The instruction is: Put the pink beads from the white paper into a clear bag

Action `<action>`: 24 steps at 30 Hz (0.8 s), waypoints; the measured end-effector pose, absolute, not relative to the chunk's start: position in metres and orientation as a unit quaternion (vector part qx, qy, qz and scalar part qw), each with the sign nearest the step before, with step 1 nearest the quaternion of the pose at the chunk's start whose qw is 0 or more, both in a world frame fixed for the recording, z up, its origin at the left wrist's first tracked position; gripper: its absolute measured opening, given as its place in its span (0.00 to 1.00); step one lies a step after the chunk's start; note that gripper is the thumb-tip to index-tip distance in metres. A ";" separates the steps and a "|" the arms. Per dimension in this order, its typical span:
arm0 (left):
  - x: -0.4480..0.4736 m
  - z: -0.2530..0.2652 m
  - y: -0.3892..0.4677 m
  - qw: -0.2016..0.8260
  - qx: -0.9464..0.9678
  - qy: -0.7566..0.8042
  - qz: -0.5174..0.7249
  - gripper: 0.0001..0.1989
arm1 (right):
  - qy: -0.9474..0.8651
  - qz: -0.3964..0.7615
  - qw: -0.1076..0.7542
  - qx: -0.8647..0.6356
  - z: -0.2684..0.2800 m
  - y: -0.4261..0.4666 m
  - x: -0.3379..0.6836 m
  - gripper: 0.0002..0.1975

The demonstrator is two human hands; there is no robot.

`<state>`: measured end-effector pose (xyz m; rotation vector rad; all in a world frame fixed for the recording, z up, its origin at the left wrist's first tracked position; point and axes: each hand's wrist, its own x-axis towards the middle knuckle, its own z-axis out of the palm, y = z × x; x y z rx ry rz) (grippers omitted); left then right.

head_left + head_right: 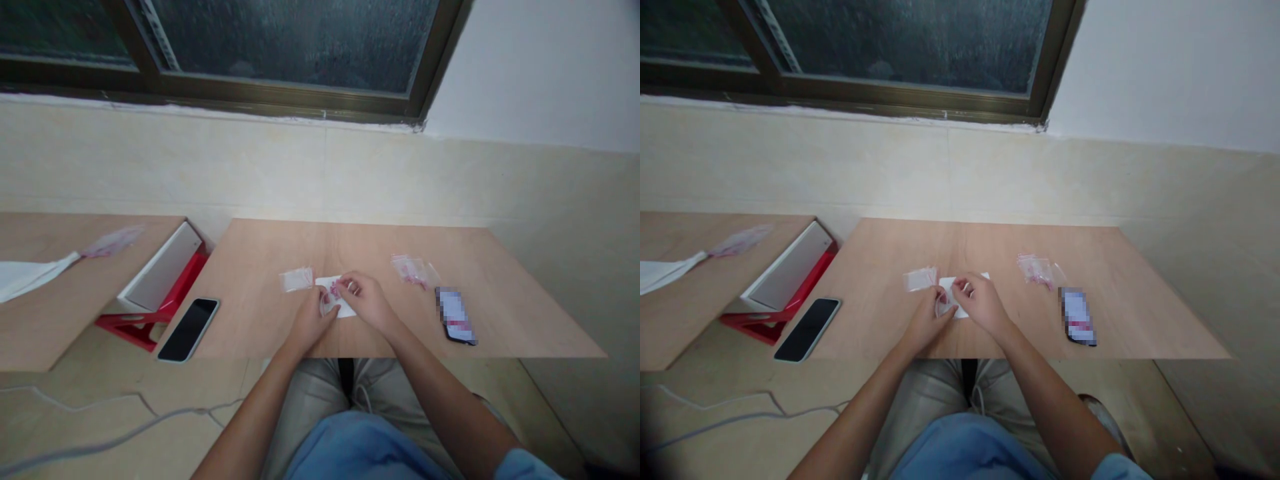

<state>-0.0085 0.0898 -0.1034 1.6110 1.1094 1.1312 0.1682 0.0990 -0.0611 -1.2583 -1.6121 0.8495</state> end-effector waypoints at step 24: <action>-0.006 -0.085 0.095 0.767 0.248 0.351 0.477 0.12 | -0.700 0.385 0.328 -0.504 -0.117 0.062 0.226 0.10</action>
